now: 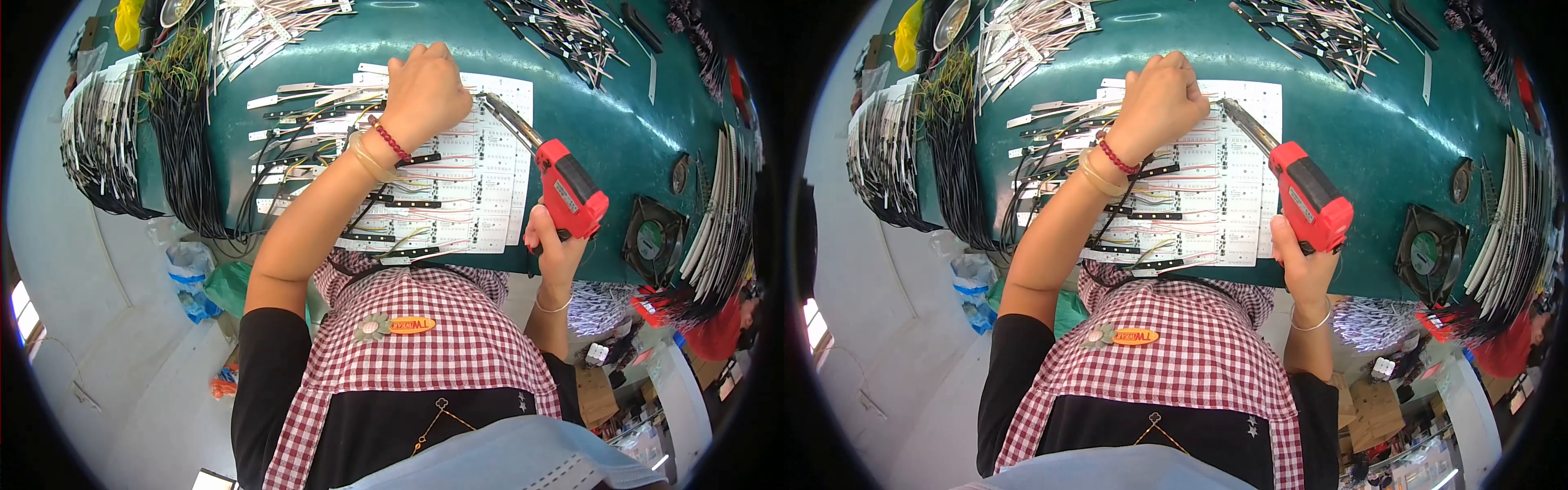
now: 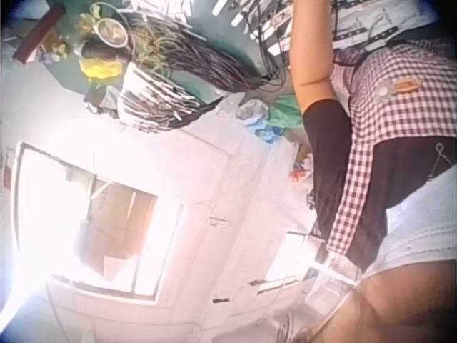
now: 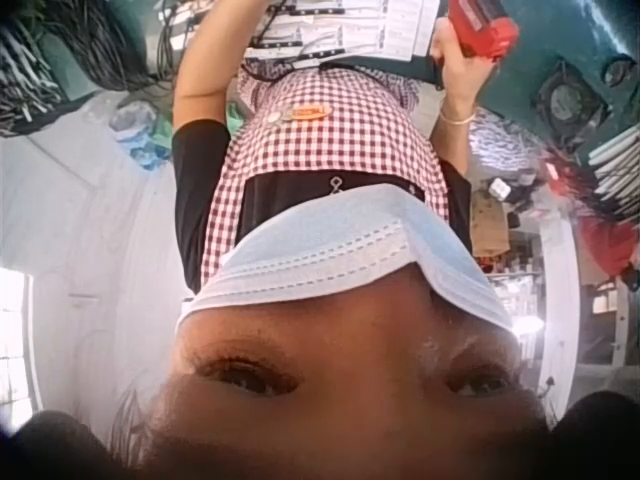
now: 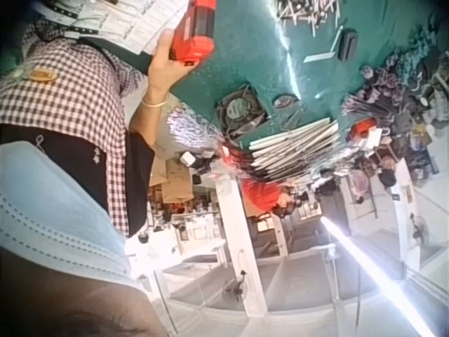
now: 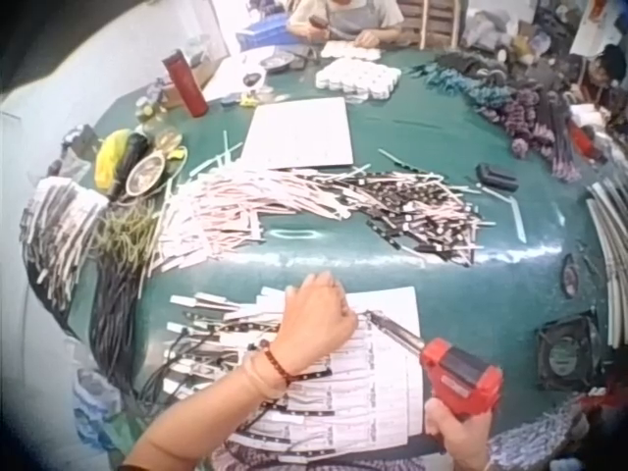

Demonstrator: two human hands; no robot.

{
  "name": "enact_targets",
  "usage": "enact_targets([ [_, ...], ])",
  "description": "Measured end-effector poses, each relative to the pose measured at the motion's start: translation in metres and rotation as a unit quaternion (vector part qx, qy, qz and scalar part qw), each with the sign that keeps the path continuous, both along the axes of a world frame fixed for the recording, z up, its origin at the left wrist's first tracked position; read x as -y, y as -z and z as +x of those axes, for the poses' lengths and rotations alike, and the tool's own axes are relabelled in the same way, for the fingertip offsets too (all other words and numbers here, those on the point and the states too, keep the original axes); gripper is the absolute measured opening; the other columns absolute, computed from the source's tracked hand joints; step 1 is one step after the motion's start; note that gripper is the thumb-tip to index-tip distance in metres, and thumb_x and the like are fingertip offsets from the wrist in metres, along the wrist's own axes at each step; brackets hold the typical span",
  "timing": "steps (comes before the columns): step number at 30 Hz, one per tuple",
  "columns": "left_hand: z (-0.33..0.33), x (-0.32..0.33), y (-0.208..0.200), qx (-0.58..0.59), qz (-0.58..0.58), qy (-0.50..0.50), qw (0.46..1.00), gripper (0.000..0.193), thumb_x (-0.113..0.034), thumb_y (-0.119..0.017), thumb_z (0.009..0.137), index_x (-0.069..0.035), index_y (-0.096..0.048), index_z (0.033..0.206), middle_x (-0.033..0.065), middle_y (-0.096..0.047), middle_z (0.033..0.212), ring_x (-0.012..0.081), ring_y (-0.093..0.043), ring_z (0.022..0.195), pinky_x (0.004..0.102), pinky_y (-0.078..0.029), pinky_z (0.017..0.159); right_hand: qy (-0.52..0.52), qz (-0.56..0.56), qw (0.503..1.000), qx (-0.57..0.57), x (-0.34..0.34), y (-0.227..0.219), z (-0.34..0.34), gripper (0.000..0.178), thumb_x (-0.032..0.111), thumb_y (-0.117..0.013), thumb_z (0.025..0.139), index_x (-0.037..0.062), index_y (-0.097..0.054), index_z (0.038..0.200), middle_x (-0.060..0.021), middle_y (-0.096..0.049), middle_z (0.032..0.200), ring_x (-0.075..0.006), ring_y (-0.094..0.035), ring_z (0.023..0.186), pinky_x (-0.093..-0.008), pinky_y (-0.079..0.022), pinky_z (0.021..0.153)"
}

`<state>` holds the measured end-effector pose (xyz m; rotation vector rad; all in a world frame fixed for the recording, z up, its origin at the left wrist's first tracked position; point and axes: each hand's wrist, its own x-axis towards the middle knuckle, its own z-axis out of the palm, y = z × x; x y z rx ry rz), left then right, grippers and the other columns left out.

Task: Soldering wires onto components at a factory assembly station.

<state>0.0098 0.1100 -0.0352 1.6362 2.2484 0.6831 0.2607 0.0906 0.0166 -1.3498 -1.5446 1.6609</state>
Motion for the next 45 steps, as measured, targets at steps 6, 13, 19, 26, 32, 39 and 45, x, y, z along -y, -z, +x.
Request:
enact_targets([
  [6, 0.0, -0.001, -0.006, 0.014, -0.034, 0.012, 0.999, 0.013, -0.014, -0.06, 0.068, -0.003, -0.066, 0.068, 0.0082, -0.058, 0.09, 0.0256, -0.051, 0.089, 0.0406, -0.034, 0.073, 0.012, 0.011, 1.0, 0.005, 0.002, -0.005, -0.004, 0.023, 0.004, -0.056, 0.085, -0.0058, -0.051, 0.104, -0.0033, -0.05, 0.058, -0.008, -0.045, 0.044, -0.0224, -0.038, 0.042],
  [13, -0.001, 0.001, -0.005, 0.0, -0.025, 0.015, 1.0, 0.014, -0.015, -0.059, 0.07, -0.004, -0.067, 0.069, 0.0084, -0.059, 0.089, 0.0262, -0.051, 0.089, 0.0407, -0.034, 0.073, 0.039, 0.005, 0.998, -0.042, 0.0, -0.013, -0.004, 0.029, 0.001, -0.052, 0.085, -0.0078, -0.048, 0.111, -0.0044, -0.049, 0.058, -0.008, -0.043, 0.044, -0.0228, -0.037, 0.043],
  [19, 0.001, 0.004, -0.005, 0.039, 0.028, -0.001, 0.999, 0.01, -0.014, -0.061, 0.072, -0.006, -0.06, 0.067, 0.0052, -0.057, 0.087, 0.0252, -0.052, 0.086, 0.0391, -0.036, 0.071, 0.045, -0.009, 0.998, -0.035, 0.002, -0.009, -0.005, 0.028, 0.002, -0.054, 0.084, -0.008, -0.049, 0.109, -0.0041, -0.05, 0.059, -0.0079, -0.043, 0.044, -0.0225, -0.037, 0.043],
  [26, 0.005, 0.007, -0.002, -0.049, 0.042, 0.015, 0.998, 0.011, -0.013, -0.061, 0.074, -0.004, -0.06, 0.067, 0.0043, -0.056, 0.088, 0.0243, -0.052, 0.087, 0.0388, -0.038, 0.072, 0.011, -0.003, 1.0, -0.022, -0.001, -0.007, -0.004, 0.026, 0.003, -0.056, 0.084, -0.0065, -0.051, 0.108, -0.0029, -0.051, 0.059, -0.007, -0.044, 0.043, -0.0219, -0.037, 0.042],
  [32, 0.008, 0.005, 0.001, -0.036, 0.057, -0.012, 0.998, 0.013, -0.012, -0.063, 0.071, -0.006, -0.058, 0.061, 0.0028, -0.056, 0.086, 0.0224, -0.052, 0.085, 0.0381, -0.038, 0.071, 0.011, 0.0, 1.0, -0.019, -0.001, -0.004, -0.004, 0.022, 0.005, -0.056, 0.084, -0.0053, -0.051, 0.104, -0.0024, -0.051, 0.059, -0.0071, -0.045, 0.044, -0.0217, -0.037, 0.042],
  [39, 0.009, 0.005, 0.003, -0.026, 0.066, -0.021, 0.997, 0.013, -0.011, -0.064, 0.069, -0.007, -0.057, 0.059, 0.0017, -0.056, 0.084, 0.0212, -0.052, 0.085, 0.037, -0.037, 0.071, 0.009, 0.004, 1.0, -0.011, 0.002, -0.005, -0.005, 0.021, 0.005, -0.056, 0.085, -0.0054, -0.05, 0.102, -0.0023, -0.051, 0.058, -0.0076, -0.046, 0.044, -0.0212, -0.036, 0.042],
  [45, 0.009, 0.006, 0.004, -0.02, 0.076, -0.019, 0.997, 0.014, -0.012, -0.064, 0.069, -0.007, -0.057, 0.059, 0.0021, -0.057, 0.084, 0.0217, -0.053, 0.085, 0.0372, -0.037, 0.072, 0.008, 0.003, 1.0, -0.002, 0.001, -0.006, -0.005, 0.022, 0.004, -0.056, 0.085, -0.0057, -0.05, 0.104, -0.0024, -0.05, 0.058, -0.0076, -0.045, 0.044, -0.0213, -0.035, 0.042],
])
